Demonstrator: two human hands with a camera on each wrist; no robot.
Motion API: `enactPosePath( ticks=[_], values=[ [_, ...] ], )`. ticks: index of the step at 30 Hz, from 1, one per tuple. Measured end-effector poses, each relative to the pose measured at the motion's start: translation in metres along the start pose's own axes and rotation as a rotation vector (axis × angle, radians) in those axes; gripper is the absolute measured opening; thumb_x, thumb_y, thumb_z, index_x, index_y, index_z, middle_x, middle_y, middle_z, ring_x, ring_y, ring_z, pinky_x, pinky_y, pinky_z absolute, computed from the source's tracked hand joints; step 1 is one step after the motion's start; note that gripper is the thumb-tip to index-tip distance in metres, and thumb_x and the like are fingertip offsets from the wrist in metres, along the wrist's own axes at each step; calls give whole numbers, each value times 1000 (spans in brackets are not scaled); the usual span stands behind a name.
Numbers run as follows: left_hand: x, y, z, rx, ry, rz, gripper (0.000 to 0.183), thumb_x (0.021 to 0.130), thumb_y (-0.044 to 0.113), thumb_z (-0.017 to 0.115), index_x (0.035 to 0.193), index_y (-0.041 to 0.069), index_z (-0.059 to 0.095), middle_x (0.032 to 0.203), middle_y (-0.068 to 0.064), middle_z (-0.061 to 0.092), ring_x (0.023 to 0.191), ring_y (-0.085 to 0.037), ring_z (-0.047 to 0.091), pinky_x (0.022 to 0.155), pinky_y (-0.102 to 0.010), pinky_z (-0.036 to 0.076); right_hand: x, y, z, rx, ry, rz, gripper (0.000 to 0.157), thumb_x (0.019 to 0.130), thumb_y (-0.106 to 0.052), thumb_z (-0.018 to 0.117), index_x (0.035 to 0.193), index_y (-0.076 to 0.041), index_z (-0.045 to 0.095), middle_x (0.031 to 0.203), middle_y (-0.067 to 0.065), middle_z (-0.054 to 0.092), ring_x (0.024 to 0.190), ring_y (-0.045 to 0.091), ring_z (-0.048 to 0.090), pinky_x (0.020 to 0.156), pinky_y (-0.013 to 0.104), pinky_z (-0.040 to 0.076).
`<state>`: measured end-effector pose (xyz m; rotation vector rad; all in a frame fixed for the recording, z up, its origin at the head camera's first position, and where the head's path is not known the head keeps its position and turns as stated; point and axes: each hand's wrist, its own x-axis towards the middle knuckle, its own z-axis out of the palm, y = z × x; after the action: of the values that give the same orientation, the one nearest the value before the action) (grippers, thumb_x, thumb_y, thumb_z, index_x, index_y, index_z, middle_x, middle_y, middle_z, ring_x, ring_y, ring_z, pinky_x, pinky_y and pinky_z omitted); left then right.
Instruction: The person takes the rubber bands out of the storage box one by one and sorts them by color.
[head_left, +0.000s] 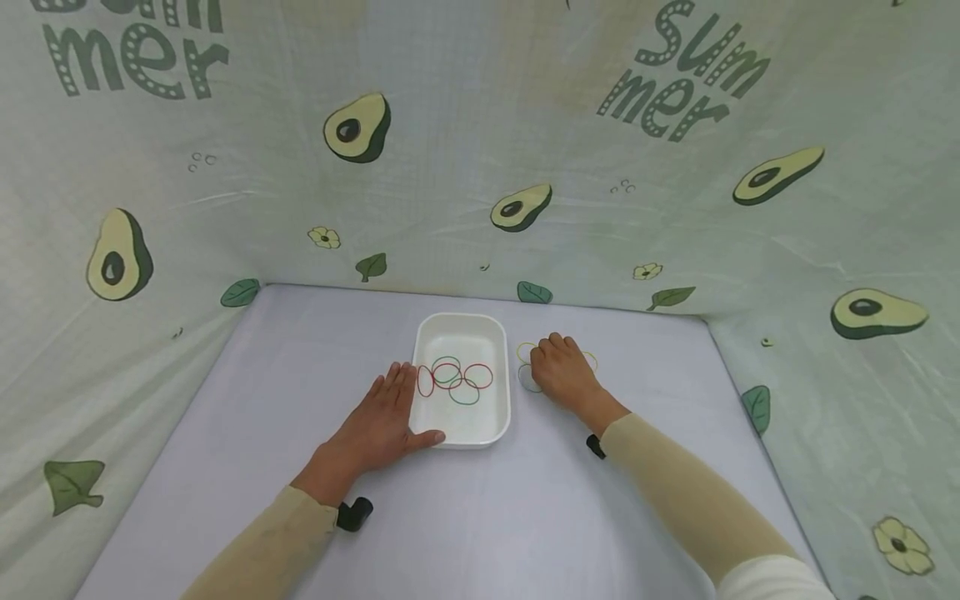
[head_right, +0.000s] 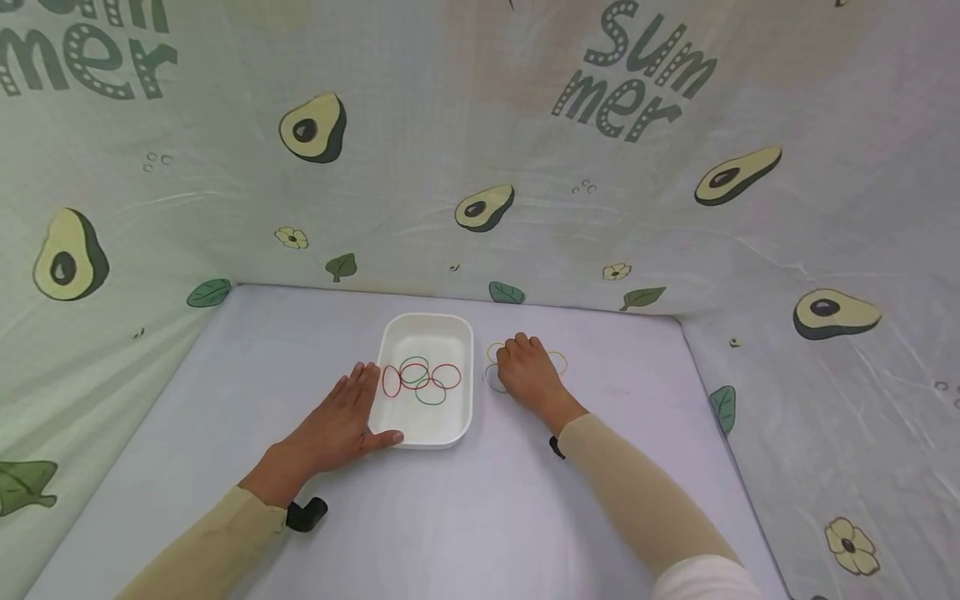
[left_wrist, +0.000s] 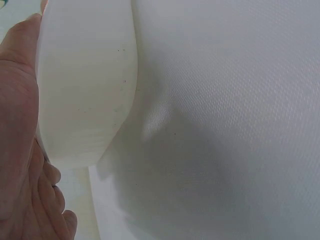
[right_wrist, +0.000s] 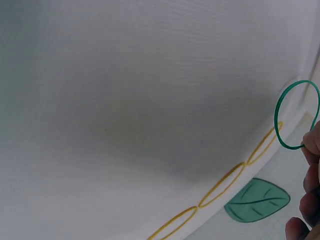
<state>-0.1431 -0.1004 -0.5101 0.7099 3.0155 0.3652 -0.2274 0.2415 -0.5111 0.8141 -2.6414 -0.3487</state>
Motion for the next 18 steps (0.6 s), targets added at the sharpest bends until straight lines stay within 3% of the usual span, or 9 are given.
enactPosePath(
  ticks=[18],
  values=[
    [0,0,-1,9,5,2,117,83,82,43,154,-6,12,161,-25,15,151,-38,10,122,-50,18,3,-4,15,-6,-64,13,12,94,-7,58,83,-5,62,80,6,55,80,24,40,68,33,36]
  ],
)
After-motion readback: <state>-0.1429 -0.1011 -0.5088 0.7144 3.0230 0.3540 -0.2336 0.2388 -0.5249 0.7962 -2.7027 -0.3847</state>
